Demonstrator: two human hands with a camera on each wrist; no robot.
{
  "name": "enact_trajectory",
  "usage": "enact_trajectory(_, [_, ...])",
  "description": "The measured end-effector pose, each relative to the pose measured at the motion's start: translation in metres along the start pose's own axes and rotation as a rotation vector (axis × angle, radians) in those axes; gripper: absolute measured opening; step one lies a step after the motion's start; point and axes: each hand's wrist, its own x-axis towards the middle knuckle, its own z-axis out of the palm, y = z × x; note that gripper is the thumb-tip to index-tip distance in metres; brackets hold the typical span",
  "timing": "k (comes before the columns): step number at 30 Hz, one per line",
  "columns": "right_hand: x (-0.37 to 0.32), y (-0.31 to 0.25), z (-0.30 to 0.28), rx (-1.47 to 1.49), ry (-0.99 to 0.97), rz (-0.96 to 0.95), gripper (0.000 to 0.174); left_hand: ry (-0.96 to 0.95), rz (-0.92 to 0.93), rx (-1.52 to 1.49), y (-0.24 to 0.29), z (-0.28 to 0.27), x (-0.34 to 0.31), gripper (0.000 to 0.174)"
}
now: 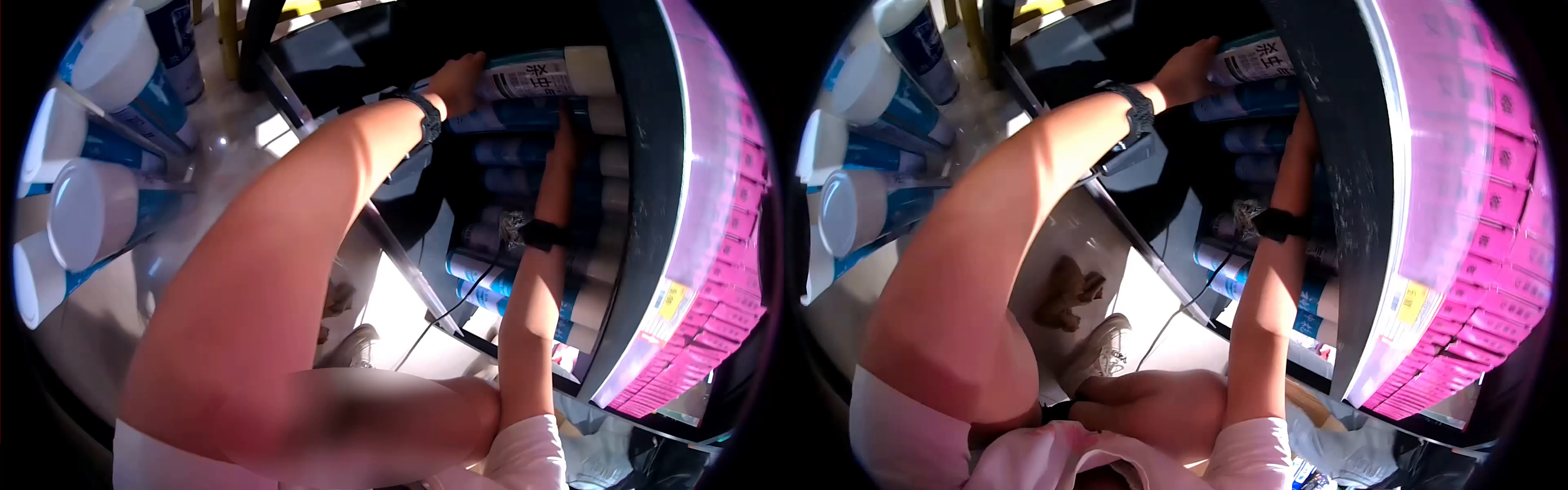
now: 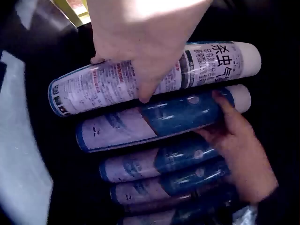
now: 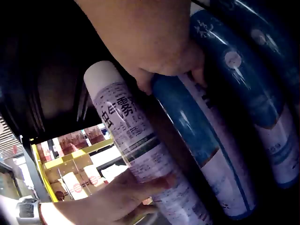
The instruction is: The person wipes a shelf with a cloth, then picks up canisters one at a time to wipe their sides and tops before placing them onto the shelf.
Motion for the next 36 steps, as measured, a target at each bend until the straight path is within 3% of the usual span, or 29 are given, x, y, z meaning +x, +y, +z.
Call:
enact_trajectory(2, [-0.007, -0.009, 0.001, 0.126, -0.037, 0.089, 0.097, 0.009, -0.005, -0.047, 0.001, 0.016, 0.006, 0.066])
enact_trajectory(4, [0.015, 0.015, -0.004, 0.052, -0.006, 0.084, 0.095, -0.021, -0.108, -0.066, 0.013, 0.016, 0.007, 0.063])
enact_trajectory(6, [0.014, 0.015, 0.003, -0.008, 0.017, 0.081, 0.093, 0.032, -0.089, -0.1, 0.003, 0.031, 0.017, 0.058])
enact_trajectory(8, [0.004, 0.007, 0.001, 0.224, -0.032, -0.064, 0.085, 0.009, -0.101, -0.131, -0.001, 0.037, 0.022, 0.055])
enact_trajectory(12, [-0.002, -0.005, 0.002, 0.048, 0.002, -0.063, 0.08, -0.005, -0.037, -0.09, -0.006, 0.043, 0.025, 0.06])
enact_trajectory(15, [-0.003, -0.006, 0.001, 0.133, -0.042, -0.198, 0.078, -0.045, -0.03, -0.042, -0.007, 0.047, 0.03, 0.058])
enact_trajectory(18, [-0.019, -0.015, 0.007, 0.068, 0.042, -0.237, 0.076, 0.045, 0.012, -0.044, -0.013, 0.046, 0.024, 0.054])
enact_trajectory(20, [-0.028, -0.024, 0.007, 0.067, -0.021, -0.289, 0.073, -0.014, -0.163, 0.065, -0.013, 0.035, 0.011, 0.043])
enact_trajectory(21, [-0.037, -0.03, 0.006, 0.062, -0.024, -0.291, 0.073, -0.013, -0.166, 0.06, -0.02, 0.033, 0.007, 0.043])
enact_trajectory(23, [-0.063, -0.042, 0.005, 0.119, -0.111, -0.165, 0.07, -0.041, -0.195, 0.288, -0.037, 0.034, -0.001, 0.033])
enact_trajectory(25, [-0.07, 0.002, -0.006, -0.005, -0.126, -0.245, 0.064, -0.104, -0.215, 0.26, -0.046, 0.035, -0.003, 0.031])
enact_trajectory(27, [-0.085, 0.009, -0.007, -0.133, -0.131, -0.326, 0.058, -0.17, -0.225, 0.227, -0.048, 0.04, -0.003, 0.029])
enact_trajectory(29, [-0.102, 0.008, 0.001, -0.046, -0.286, 0.02, 0.047, -0.142, -0.192, 0.17, -0.049, 0.045, -0.004, 0.031])
enact_trajectory(30, [-0.102, 0.012, 0.002, -0.046, -0.282, 0.023, 0.047, -0.146, -0.189, 0.171, -0.051, 0.048, -0.005, 0.031])
enact_trajectory(32, [-0.095, 0.025, 0.013, -0.04, -0.519, 0.218, 0.04, -0.104, -0.19, 0.134, -0.054, 0.05, -0.007, 0.035])
enact_trajectory(36, [-0.086, 0.049, 0.023, -0.109, -0.671, 0.144, 0.043, -0.193, -0.203, 0.096, -0.057, 0.049, -0.006, 0.039])
